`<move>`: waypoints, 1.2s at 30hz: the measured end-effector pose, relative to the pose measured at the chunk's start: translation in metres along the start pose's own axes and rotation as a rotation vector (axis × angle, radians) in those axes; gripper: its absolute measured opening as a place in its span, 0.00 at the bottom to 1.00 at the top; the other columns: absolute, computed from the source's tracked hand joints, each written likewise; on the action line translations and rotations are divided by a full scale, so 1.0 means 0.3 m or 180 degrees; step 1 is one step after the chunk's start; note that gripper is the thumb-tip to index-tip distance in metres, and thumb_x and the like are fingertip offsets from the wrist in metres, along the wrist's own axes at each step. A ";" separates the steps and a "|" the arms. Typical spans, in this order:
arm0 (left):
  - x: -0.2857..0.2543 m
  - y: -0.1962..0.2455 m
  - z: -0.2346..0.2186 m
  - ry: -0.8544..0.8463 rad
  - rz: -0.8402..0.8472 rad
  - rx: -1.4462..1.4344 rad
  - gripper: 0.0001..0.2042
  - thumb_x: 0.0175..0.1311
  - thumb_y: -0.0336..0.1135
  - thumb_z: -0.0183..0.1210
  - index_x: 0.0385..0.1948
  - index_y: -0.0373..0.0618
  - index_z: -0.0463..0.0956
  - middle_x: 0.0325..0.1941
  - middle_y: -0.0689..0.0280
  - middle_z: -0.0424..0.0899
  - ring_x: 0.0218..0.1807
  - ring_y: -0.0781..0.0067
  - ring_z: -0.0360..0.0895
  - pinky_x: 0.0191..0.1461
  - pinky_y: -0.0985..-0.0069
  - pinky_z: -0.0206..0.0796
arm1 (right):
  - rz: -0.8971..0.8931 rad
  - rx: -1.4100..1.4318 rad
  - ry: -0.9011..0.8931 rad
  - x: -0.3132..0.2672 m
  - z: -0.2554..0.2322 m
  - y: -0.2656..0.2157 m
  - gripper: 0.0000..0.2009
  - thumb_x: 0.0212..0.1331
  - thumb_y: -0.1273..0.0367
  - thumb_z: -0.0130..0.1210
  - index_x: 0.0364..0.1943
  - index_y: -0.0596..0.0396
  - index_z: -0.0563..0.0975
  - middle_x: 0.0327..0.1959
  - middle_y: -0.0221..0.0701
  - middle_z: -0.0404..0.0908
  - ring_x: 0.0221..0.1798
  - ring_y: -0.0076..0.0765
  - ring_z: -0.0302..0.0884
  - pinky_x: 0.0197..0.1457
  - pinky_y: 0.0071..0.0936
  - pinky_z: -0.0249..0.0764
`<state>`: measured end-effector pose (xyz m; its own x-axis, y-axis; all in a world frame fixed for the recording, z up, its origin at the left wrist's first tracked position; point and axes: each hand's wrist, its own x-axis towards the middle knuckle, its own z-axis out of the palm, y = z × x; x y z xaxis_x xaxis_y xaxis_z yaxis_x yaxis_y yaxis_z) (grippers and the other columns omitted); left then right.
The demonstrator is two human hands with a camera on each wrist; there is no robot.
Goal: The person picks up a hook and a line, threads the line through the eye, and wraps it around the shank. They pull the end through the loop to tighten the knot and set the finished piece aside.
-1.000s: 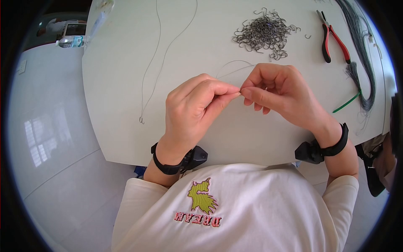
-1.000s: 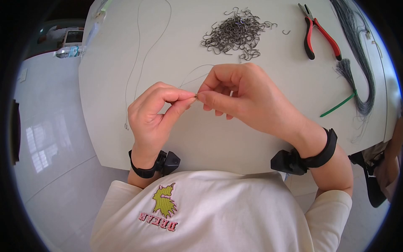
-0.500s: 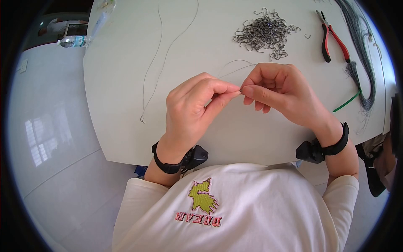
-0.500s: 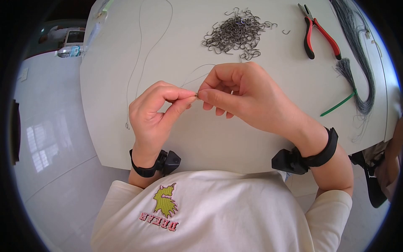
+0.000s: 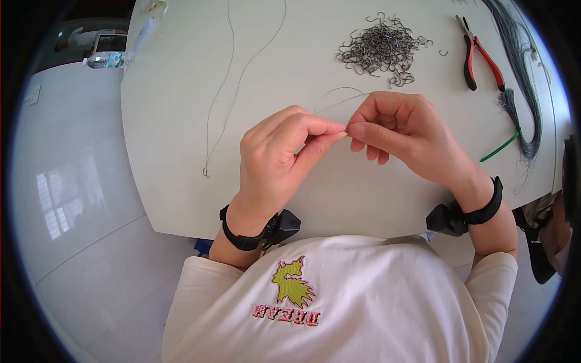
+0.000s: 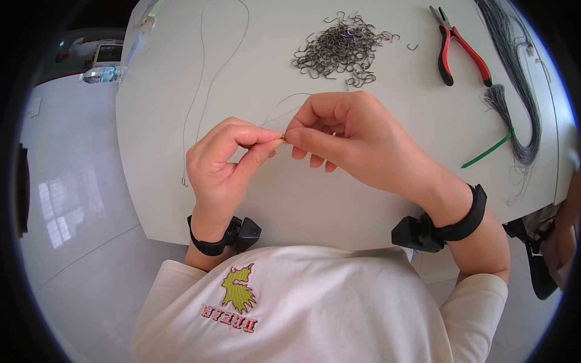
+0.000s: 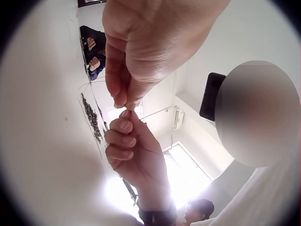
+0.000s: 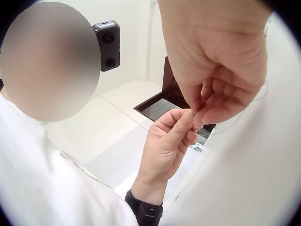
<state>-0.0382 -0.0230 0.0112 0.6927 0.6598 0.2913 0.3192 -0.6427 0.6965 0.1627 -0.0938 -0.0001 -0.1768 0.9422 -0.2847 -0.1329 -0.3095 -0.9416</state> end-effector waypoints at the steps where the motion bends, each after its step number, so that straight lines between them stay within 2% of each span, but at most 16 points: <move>1: -0.001 0.000 -0.001 0.0001 0.0000 0.0001 0.07 0.52 0.18 0.68 0.29 0.39 0.81 0.27 0.65 0.83 0.27 0.77 0.79 0.30 0.82 0.70 | 0.0018 0.0056 0.0005 0.000 0.000 -0.001 0.11 0.67 0.65 0.57 0.36 0.60 0.80 0.28 0.26 0.83 0.30 0.17 0.77 0.32 0.17 0.74; 10: -0.002 0.005 0.010 -0.0032 -0.0032 0.0051 0.07 0.52 0.18 0.68 0.29 0.39 0.81 0.27 0.65 0.83 0.28 0.77 0.80 0.31 0.82 0.71 | 0.0031 0.0013 -0.0024 -0.007 -0.007 -0.005 0.11 0.67 0.65 0.56 0.37 0.60 0.80 0.28 0.26 0.83 0.30 0.17 0.77 0.33 0.17 0.74; 12: 0.000 -0.002 0.022 0.0150 0.0074 -0.0023 0.06 0.52 0.21 0.69 0.28 0.43 0.81 0.24 0.69 0.81 0.22 0.78 0.74 0.23 0.81 0.64 | 0.0032 0.0005 -0.0026 -0.007 -0.008 -0.002 0.11 0.68 0.65 0.56 0.37 0.60 0.80 0.28 0.26 0.83 0.30 0.17 0.77 0.33 0.17 0.74; 19: -0.003 -0.003 0.016 0.0152 0.0102 -0.0037 0.06 0.52 0.22 0.69 0.28 0.43 0.81 0.24 0.69 0.80 0.22 0.78 0.73 0.23 0.81 0.63 | 0.0043 -0.0001 -0.0045 -0.005 -0.008 -0.003 0.11 0.67 0.64 0.56 0.36 0.59 0.80 0.28 0.26 0.82 0.30 0.17 0.77 0.33 0.17 0.74; 21: -0.006 -0.001 0.003 -0.0051 0.0041 0.0053 0.07 0.52 0.18 0.68 0.29 0.39 0.81 0.27 0.66 0.83 0.27 0.78 0.79 0.30 0.82 0.70 | 0.0038 -0.0012 -0.0047 -0.004 -0.006 -0.004 0.11 0.67 0.64 0.56 0.36 0.59 0.80 0.28 0.26 0.82 0.30 0.17 0.77 0.33 0.17 0.74; 36: -0.004 0.005 0.004 -0.0044 0.0005 0.0009 0.07 0.53 0.17 0.66 0.30 0.39 0.81 0.28 0.66 0.83 0.28 0.78 0.80 0.31 0.82 0.71 | 0.0035 0.0049 -0.0053 -0.005 -0.010 -0.003 0.11 0.67 0.65 0.56 0.37 0.60 0.80 0.29 0.26 0.83 0.30 0.17 0.77 0.34 0.17 0.74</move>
<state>-0.0378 -0.0251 0.0111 0.7021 0.6533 0.2833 0.3198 -0.6448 0.6942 0.1659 -0.0947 0.0006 -0.1946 0.9365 -0.2919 -0.1457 -0.3219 -0.9355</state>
